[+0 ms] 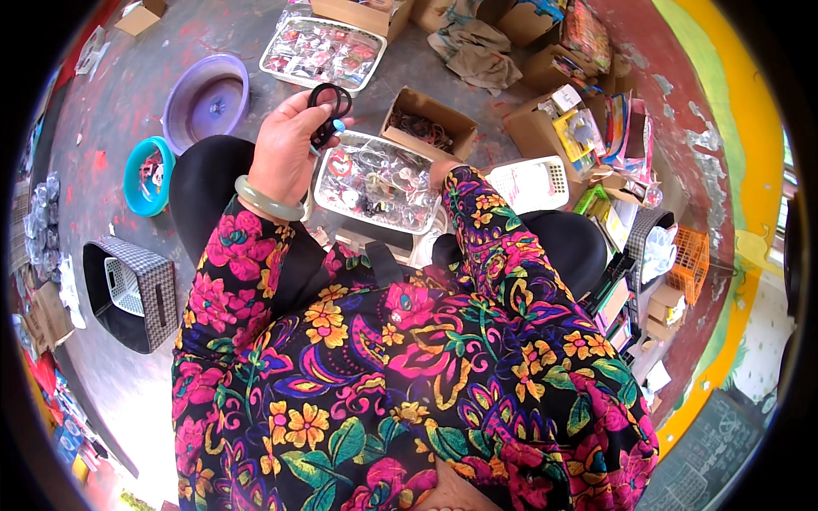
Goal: The person sits on the floor surrounded by boxes and baskets, picking up small hair accessories from a white plastic tray. They manipulate the items, such as hair ties and clips, and place them into a cardboard box or back into the tray.
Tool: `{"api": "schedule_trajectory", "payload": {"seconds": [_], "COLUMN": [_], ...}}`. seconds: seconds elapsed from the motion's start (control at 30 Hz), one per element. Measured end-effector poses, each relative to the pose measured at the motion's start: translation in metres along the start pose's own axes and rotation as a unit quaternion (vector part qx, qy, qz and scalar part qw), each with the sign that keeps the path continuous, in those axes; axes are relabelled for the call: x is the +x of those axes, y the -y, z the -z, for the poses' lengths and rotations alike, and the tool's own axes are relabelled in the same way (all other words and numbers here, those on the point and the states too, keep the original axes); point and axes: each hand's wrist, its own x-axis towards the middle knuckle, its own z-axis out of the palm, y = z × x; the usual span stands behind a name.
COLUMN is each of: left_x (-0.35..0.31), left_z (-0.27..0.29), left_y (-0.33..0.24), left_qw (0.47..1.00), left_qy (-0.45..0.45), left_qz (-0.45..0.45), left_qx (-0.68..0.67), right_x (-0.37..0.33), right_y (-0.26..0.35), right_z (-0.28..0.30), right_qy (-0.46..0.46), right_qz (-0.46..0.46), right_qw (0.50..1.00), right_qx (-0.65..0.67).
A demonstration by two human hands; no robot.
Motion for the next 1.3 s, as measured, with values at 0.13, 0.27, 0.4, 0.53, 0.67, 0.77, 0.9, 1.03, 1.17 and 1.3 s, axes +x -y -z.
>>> {"api": "schedule_trajectory", "payload": {"seconds": [0.13, 0.27, 0.4, 0.53, 0.67, 0.77, 0.9, 1.03, 1.17, 1.3], "left_x": [0.003, 0.007, 0.008, 0.010, 0.010, 0.012, 0.015, 0.025, 0.012, 0.000], "left_z": [-0.003, -0.003, -0.001, -0.005, 0.000, -0.004, -0.011, -0.008, -0.033, -0.045], "left_y": [0.002, 0.003, 0.004, 0.006, 0.004, 0.005, 0.009, 0.008, 0.010, 0.030], "left_qw": [1.000, 1.000, 1.000, 1.000, 1.000, 0.997, 0.991, 0.979, 0.959, 0.961], "left_qy": [0.014, 0.021, 0.002, 0.020, 0.028, 0.071, 0.115, 0.145, 0.181, 0.221], "left_qz": [0.003, 0.005, 0.007, 0.015, 0.009, 0.031, 0.055, 0.102, 0.117, 0.077], "left_qx": [-0.003, -0.008, -0.005, -0.002, -0.003, -0.017, -0.043, -0.103, -0.181, -0.149], "right_x": [0.015, 0.006, -0.009, 0.003, -0.024, -0.042, -0.019, -0.148, -0.205, -0.208], "right_y": [-0.011, -0.004, 0.005, -0.002, 0.037, 0.048, 0.031, 0.090, 0.108, 0.102], "right_z": [0.009, 0.010, -0.008, -0.008, 0.020, 0.027, 0.062, 0.159, 0.159, 0.140], "right_qy": [0.129, 0.219, 0.086, 0.107, 0.091, 0.032, -0.348, -0.241, -0.185, -0.253], "right_qz": [0.036, -0.068, 0.068, 0.029, 0.071, 0.034, 0.172, 0.185, 0.213, 0.209], "right_qw": [0.988, 0.939, 0.988, 0.994, 0.983, 0.998, 0.916, 0.635, 0.570, 0.528], "right_qx": [0.070, 0.258, -0.113, -0.006, 0.140, 0.043, 0.099, 0.710, 0.772, 0.783]}}
